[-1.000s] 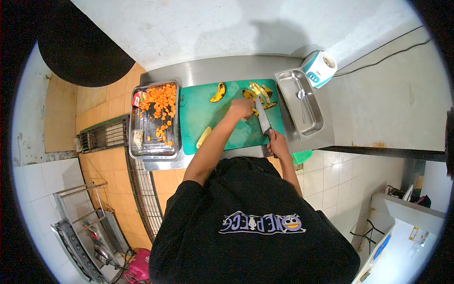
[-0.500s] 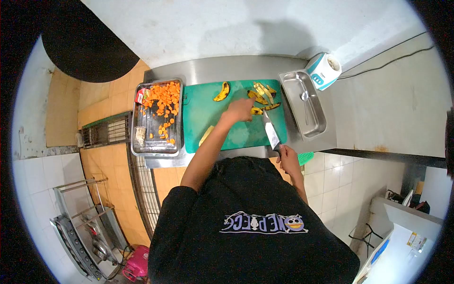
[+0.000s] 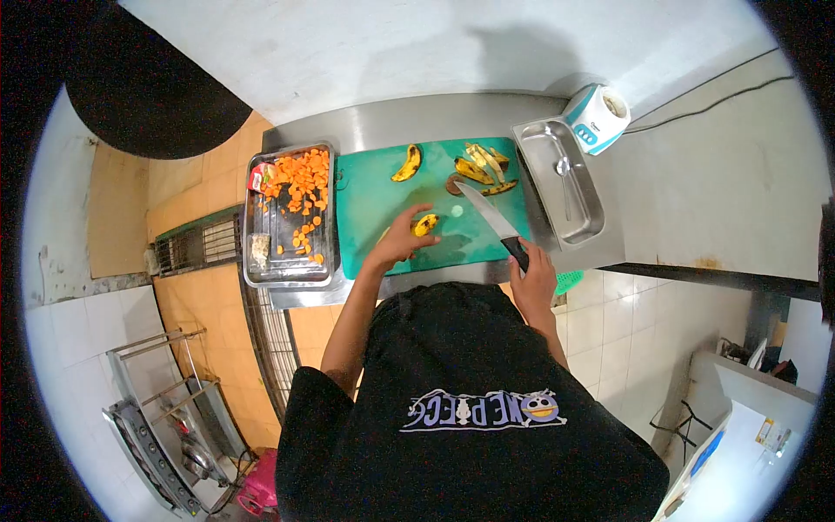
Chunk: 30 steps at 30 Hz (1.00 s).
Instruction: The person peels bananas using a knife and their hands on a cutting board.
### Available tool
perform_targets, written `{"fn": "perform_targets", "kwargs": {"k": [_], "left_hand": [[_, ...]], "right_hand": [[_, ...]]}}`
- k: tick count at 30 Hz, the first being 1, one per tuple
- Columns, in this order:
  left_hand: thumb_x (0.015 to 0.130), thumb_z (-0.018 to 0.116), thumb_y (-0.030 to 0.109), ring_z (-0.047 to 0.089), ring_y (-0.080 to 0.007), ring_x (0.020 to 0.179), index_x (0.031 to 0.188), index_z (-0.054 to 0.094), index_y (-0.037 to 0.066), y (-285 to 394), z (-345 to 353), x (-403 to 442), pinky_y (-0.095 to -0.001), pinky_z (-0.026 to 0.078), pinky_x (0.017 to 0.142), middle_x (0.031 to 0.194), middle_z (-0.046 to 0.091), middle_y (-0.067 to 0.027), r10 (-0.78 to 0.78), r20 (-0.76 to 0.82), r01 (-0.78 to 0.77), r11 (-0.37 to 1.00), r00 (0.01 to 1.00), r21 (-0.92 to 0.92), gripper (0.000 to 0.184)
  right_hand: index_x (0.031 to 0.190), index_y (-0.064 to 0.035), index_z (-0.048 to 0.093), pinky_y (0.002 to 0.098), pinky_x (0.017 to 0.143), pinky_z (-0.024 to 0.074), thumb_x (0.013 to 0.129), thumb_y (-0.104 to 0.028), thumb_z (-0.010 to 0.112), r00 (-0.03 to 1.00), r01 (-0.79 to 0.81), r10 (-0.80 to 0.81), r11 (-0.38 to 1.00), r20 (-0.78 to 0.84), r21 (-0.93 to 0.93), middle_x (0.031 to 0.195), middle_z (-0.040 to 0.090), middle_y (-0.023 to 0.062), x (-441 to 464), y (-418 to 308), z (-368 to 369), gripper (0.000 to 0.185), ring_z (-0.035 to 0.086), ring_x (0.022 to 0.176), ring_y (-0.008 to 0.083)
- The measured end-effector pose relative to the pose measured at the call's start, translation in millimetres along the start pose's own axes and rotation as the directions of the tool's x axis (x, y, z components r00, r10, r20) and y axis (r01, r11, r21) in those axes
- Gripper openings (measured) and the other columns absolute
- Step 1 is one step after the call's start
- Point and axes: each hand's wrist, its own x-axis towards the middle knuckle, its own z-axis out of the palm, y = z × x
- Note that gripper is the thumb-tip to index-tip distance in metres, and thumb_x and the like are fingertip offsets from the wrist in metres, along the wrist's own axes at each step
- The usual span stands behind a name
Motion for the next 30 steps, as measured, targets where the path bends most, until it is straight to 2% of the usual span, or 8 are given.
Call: {"fn": "perform_targets", "kwargs": {"k": [1,4,8,10,15,20,24,30], "left_hand": [[0.077,0.084,0.020,0.051,-0.0118,0.067,0.143,0.046,0.013,-8.3,1.0,1.9,-0.0267,0.044,0.053,0.096,0.059,-0.0058,0.077,-0.025,-0.079,0.992,0.997,-0.100,0.076],[0.082,0.081,0.021,0.051,-0.0107,0.067,0.140,0.049,0.013,-17.6,4.3,5.7,-0.0261,0.041,0.051,0.089,0.055,-0.0013,0.139,-0.046,-0.146,0.972,0.989,-0.184,0.067],[0.087,0.075,0.024,0.051,-0.0097,0.072,0.138,0.050,0.016,-3.2,5.1,-6.1,-0.0248,0.041,0.055,0.089,0.052,0.0005,-0.005,-0.024,-0.006,0.900,1.000,-0.435,0.058],[0.091,0.067,0.028,0.052,-0.0113,0.079,0.138,0.049,0.016,3.7,1.9,-10.5,-0.0263,0.044,0.061,0.096,0.053,0.0008,-0.001,0.014,0.010,0.754,1.000,-0.656,0.051],[0.094,0.057,0.029,0.053,-0.0138,0.083,0.138,0.047,0.016,7.4,-1.6,-14.1,-0.0305,0.047,0.065,0.105,0.054,-0.0004,0.125,0.066,-0.011,0.535,0.990,-0.845,0.048],[0.097,0.055,0.027,0.054,-0.0139,0.081,0.137,0.049,0.015,24.7,-1.1,-18.7,-0.0269,0.046,0.065,0.102,0.057,-0.0017,0.166,-0.093,-0.144,0.328,0.982,-0.934,0.042],[0.100,0.054,0.034,0.054,-0.0134,0.075,0.128,0.054,0.015,34.0,-9.2,-19.8,-0.0256,0.047,0.062,0.097,0.059,-0.0018,0.163,-0.116,-0.144,0.173,0.980,-0.974,0.034],[0.099,0.053,0.041,0.051,-0.0120,0.070,0.118,0.054,0.018,65.5,-0.8,-32.9,-0.0235,0.042,0.054,0.093,0.056,-0.0003,0.167,-0.207,-0.197,-0.072,0.964,-0.978,0.030]], "right_hand": [[0.128,-0.0089,0.059,0.0496,0.087,0.0470,0.093,-0.024,0.063,1.000,0.005,-0.005,1.000,0.014,-0.007,0.109,0.063,0.0186,1.0,-0.3,0.7,0.038,0.060,0.101,0.0393],[0.128,-0.0093,0.058,0.0487,0.089,0.0470,0.092,-0.024,0.064,0.999,0.020,-0.020,1.000,0.040,0.008,0.111,0.063,0.0188,5.6,-1.2,3.8,0.039,0.060,0.102,0.0383],[0.130,-0.0104,0.058,0.0467,0.093,0.0477,0.093,-0.024,0.064,0.993,-0.051,0.025,0.972,0.115,0.229,0.116,0.064,0.0199,14.6,-19.5,5.0,0.040,0.062,0.108,0.0371],[0.131,-0.0100,0.057,0.0459,0.093,0.0481,0.094,-0.025,0.063,0.984,-0.092,0.040,0.946,0.172,0.311,0.117,0.065,0.0208,20.3,-29.6,7.4,0.040,0.063,0.109,0.0368],[0.133,-0.0082,0.058,0.0433,0.092,0.0497,0.099,-0.029,0.058,0.933,-0.209,0.029,0.855,0.359,0.474,0.119,0.066,0.0220,38.8,-57.2,4.4,0.041,0.065,0.106,0.0370],[0.132,-0.0089,0.062,0.0398,0.093,0.0500,0.101,-0.033,0.056,0.937,0.025,-0.223,0.811,0.269,0.585,0.115,0.069,0.0189,50.4,-79.5,2.1,0.039,0.067,0.107,0.0358],[0.129,-0.0081,0.064,0.0397,0.093,0.0504,0.100,-0.032,0.058,0.874,-0.056,-0.249,0.802,0.418,0.594,0.115,0.070,0.0184,53.4,-99.3,-11.7,0.038,0.067,0.106,0.0343],[0.123,-0.0060,0.067,0.0406,0.091,0.0518,0.091,-0.028,0.070,0.815,0.240,-0.521,0.702,0.253,0.671,0.115,0.070,0.0173,53.1,-126.8,-22.4,0.039,0.067,0.103,0.0342]]}}
